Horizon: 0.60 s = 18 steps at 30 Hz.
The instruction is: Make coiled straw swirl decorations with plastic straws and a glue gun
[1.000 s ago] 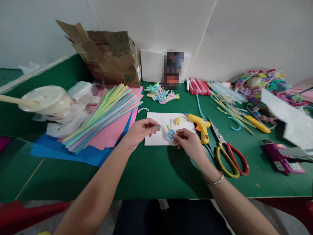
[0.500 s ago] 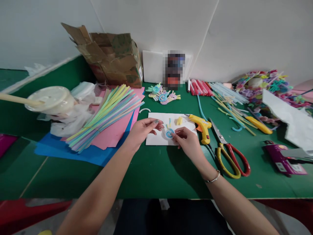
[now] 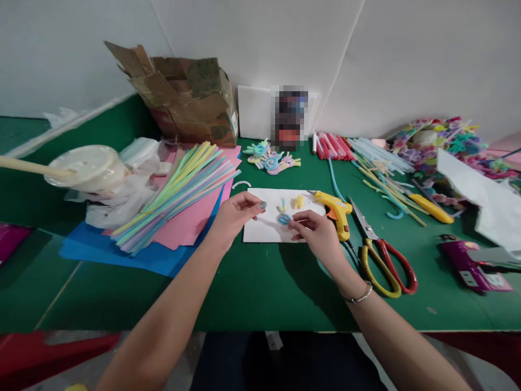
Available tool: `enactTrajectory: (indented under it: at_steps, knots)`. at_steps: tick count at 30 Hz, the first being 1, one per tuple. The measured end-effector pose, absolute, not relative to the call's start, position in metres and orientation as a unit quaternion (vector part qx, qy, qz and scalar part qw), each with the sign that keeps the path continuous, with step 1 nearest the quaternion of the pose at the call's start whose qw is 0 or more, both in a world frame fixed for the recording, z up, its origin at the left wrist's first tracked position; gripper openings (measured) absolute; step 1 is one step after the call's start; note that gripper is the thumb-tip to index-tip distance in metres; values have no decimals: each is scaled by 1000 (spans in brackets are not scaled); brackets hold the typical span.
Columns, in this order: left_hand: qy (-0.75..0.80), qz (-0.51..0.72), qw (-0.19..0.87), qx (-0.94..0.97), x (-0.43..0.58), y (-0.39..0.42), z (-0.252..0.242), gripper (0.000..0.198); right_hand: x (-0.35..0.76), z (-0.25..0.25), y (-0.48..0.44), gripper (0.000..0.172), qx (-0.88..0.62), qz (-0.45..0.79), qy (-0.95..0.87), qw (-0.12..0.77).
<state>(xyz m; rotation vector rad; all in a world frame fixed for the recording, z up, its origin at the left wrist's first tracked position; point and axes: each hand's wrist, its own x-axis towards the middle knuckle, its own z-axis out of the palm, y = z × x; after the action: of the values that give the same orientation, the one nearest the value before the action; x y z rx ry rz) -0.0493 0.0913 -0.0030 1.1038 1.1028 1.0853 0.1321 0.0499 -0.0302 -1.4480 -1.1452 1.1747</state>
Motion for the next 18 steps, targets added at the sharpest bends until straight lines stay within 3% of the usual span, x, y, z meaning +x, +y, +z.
enactTrajectory:
  at_steps: [3, 7, 12, 18]
  knots:
    - [459, 485, 577, 470, -50, 93, -3, 26, 136, -30, 54, 19, -562, 441, -533, 453]
    - [451, 501, 575, 463, -52, 95, -4, 23, 142, -32, 66, 8, -508, 302, -690, 417]
    - [465, 489, 567, 471, -52, 94, -4, 19, 147, -37, 72, 16, -422, 199, -810, 354]
    - [462, 447, 558, 525, -52, 93, -8, 15, 151, -32, 64, 26, -430, 232, -815, 312]
